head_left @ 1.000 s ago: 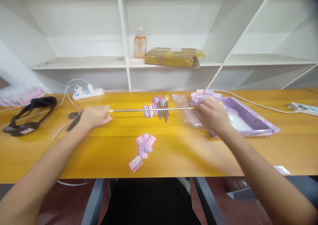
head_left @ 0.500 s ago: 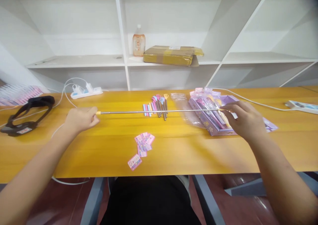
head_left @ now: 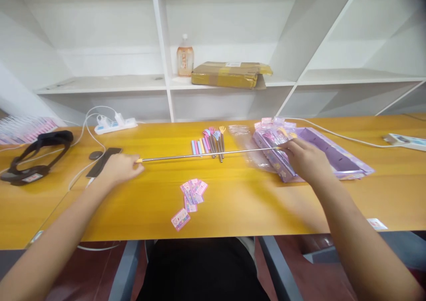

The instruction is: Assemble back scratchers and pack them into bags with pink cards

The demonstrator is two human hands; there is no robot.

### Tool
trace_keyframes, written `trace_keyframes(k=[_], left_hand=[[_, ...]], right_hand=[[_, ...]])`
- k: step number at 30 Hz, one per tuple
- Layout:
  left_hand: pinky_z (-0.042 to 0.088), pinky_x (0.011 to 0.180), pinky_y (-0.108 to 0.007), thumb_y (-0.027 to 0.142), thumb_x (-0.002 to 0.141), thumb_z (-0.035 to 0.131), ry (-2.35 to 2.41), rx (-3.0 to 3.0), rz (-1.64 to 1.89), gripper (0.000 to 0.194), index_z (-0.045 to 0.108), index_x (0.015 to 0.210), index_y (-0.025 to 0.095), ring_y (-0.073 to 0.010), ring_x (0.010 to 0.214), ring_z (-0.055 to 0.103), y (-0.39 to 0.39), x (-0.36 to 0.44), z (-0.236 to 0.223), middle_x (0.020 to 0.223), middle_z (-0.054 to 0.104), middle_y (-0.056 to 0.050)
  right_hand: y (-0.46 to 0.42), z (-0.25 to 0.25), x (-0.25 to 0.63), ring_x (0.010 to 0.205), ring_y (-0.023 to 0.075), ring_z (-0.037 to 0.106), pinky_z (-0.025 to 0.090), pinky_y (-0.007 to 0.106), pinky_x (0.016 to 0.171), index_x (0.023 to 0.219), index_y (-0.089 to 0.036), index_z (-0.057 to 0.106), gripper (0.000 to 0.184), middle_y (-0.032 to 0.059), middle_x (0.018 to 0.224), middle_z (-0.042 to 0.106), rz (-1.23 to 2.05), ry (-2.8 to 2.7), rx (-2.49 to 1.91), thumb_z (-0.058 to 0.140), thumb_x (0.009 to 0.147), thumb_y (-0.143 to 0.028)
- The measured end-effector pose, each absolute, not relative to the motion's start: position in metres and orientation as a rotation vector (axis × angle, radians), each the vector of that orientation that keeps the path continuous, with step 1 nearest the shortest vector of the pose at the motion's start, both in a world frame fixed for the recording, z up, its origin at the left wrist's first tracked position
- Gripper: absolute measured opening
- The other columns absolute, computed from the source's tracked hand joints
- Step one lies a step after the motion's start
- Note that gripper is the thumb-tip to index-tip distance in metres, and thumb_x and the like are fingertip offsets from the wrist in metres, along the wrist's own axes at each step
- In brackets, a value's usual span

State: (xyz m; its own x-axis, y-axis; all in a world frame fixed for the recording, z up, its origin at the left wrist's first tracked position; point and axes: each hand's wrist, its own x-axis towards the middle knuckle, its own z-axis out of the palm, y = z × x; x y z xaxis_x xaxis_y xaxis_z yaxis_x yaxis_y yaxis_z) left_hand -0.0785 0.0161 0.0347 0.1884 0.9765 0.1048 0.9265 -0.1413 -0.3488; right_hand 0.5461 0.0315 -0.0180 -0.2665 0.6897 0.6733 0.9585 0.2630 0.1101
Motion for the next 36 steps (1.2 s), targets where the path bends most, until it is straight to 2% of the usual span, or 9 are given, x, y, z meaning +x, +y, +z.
trace_keyframes(k=[4,6,10,15,19,25,30,33,36], left_hand=[[0.049,0.073,-0.035,0.038,0.100,0.040,-1.876,-2.284,0.287,0.041,0.076,0.099,0.020,-0.0313,0.087,0.075,0.021,0.001,0.022,0.092,0.078,-0.016],[0.052,0.077,-0.037,0.031,0.102,0.040,-1.838,-2.408,0.212,0.039,0.077,0.104,0.018,-0.0312,0.090,0.075,0.023,0.044,0.013,0.095,0.077,-0.018],[0.054,0.078,-0.041,0.028,0.099,0.046,-1.856,-2.454,0.182,0.036,0.079,0.096,0.014,-0.0342,0.092,0.075,0.026,0.084,-0.003,0.094,0.076,-0.022],[0.051,0.072,-0.036,0.035,0.098,0.048,-1.886,-2.488,0.093,0.031,0.075,0.097,0.019,-0.0302,0.087,0.075,0.023,0.080,-0.012,0.092,0.077,-0.015],[0.046,0.069,-0.034,0.036,0.097,0.049,-1.923,-2.558,-0.051,0.027,0.070,0.093,0.021,-0.0283,0.084,0.073,0.024,0.073,-0.020,0.087,0.076,-0.011],[0.043,0.070,-0.035,0.035,0.105,0.034,-1.908,-2.630,-0.090,0.039,0.068,0.093,0.020,-0.0279,0.083,0.071,0.029,0.055,-0.034,0.091,0.075,-0.012],[0.040,0.068,-0.034,0.037,0.105,0.034,-1.896,-2.616,-0.029,0.039,0.067,0.094,0.019,-0.0271,0.080,0.070,0.031,0.055,-0.037,0.091,0.075,-0.012],[0.040,0.068,-0.035,0.035,0.105,0.034,-1.886,-2.616,-0.008,0.039,0.068,0.097,0.019,-0.0280,0.080,0.070,0.032,0.056,-0.038,0.091,0.075,-0.013],[0.040,0.067,-0.035,0.036,0.105,0.033,-1.885,-2.611,-0.018,0.041,0.069,0.096,0.019,-0.0286,0.081,0.071,0.031,0.056,-0.037,0.091,0.075,-0.013]], right_hand=[[0.032,-0.008,0.445,0.090,0.0226,0.062,0.042,0.032,0.075,0.105,-0.018,0.071,0.024,0.0098,0.096,0.070,-0.647,-2.203,-1.262,0.047,0.105,-0.018],[0.027,-0.008,0.378,0.082,0.0224,0.058,0.040,0.033,0.074,0.096,-0.018,0.069,0.025,0.0090,0.089,0.067,-0.606,-2.364,-1.151,0.046,0.105,-0.012],[0.025,-0.014,0.303,0.082,0.0228,0.057,0.037,0.036,0.076,0.099,-0.015,0.067,0.021,0.0124,0.095,0.068,-0.551,-2.546,-1.146,0.048,0.104,-0.009],[0.050,-0.022,0.327,0.094,0.0213,0.061,0.039,0.032,0.081,0.104,-0.016,0.068,0.019,0.0106,0.105,0.069,-0.327,-2.658,-1.075,0.052,0.109,-0.023],[0.061,-0.031,0.356,0.097,0.0207,0.063,0.043,0.030,0.085,0.100,-0.015,0.070,0.031,0.0110,0.105,0.070,-0.086,-2.606,-1.246,0.051,0.111,-0.038],[0.076,-0.039,0.395,0.094,0.0207,0.065,0.045,0.030,0.090,0.094,-0.018,0.069,0.049,0.0087,0.097,0.071,0.093,-2.299,-1.316,0.032,0.115,-0.042],[0.096,-0.052,0.427,0.112,0.0324,0.062,0.046,0.040,0.094,0.110,-0.010,0.071,0.042,0.0225,0.116,0.068,-0.311,-1.876,-1.920,0.036,0.108,-0.034],[0.099,-0.064,0.438,0.122,0.0404,0.058,0.047,0.047,0.095,0.125,0.000,0.064,0.044,0.0332,0.129,0.061,-0.294,-1.769,-2.195,0.045,0.102,-0.032],[0.100,-0.069,0.443,0.124,0.0406,0.059,0.049,0.048,0.095,0.132,0.003,0.059,0.047,0.0354,0.132,0.060,-0.184,-1.755,-2.293,0.047,0.101,-0.030]])
